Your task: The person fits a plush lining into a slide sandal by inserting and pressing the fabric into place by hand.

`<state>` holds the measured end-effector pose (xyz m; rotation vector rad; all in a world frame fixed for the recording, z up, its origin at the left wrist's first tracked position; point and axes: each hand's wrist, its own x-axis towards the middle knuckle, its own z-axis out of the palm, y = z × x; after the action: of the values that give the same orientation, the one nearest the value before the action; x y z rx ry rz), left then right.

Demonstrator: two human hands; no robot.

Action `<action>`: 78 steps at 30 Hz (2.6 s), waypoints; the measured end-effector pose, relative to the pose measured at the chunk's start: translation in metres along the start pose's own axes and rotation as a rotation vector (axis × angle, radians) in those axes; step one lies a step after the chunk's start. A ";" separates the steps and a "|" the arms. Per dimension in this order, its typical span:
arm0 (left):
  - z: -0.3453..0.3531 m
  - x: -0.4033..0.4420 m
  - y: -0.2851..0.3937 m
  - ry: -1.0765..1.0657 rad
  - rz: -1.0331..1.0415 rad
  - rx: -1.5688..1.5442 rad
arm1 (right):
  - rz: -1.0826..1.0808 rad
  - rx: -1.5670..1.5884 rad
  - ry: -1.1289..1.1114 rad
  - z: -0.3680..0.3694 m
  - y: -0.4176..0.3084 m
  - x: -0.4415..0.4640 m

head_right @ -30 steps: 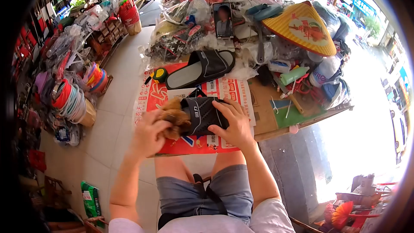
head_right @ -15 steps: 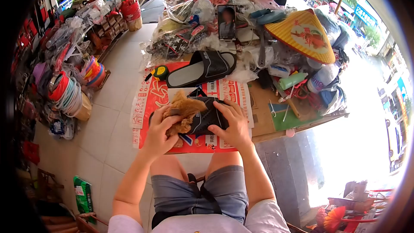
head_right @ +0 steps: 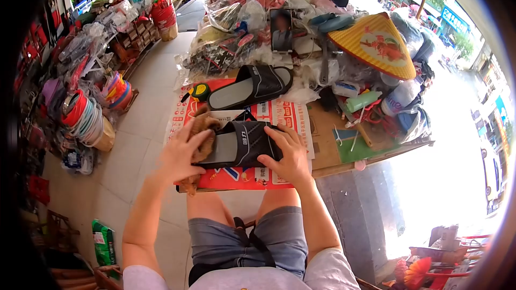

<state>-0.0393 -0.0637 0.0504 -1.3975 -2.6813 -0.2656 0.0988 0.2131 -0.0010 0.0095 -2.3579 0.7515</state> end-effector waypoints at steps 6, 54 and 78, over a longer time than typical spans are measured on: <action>-0.018 -0.003 -0.039 -0.029 -0.082 -0.480 | -0.017 0.022 0.012 0.002 0.003 -0.001; 0.039 -0.058 -0.025 0.470 0.184 0.040 | -0.021 0.022 -0.012 0.000 0.004 0.000; 0.010 -0.037 0.032 0.659 0.284 -0.136 | -0.005 0.015 -0.015 0.001 0.005 0.000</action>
<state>0.0080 -0.0732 0.0372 -1.3893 -1.9416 -0.7408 0.0979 0.2165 -0.0040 0.0275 -2.3659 0.7692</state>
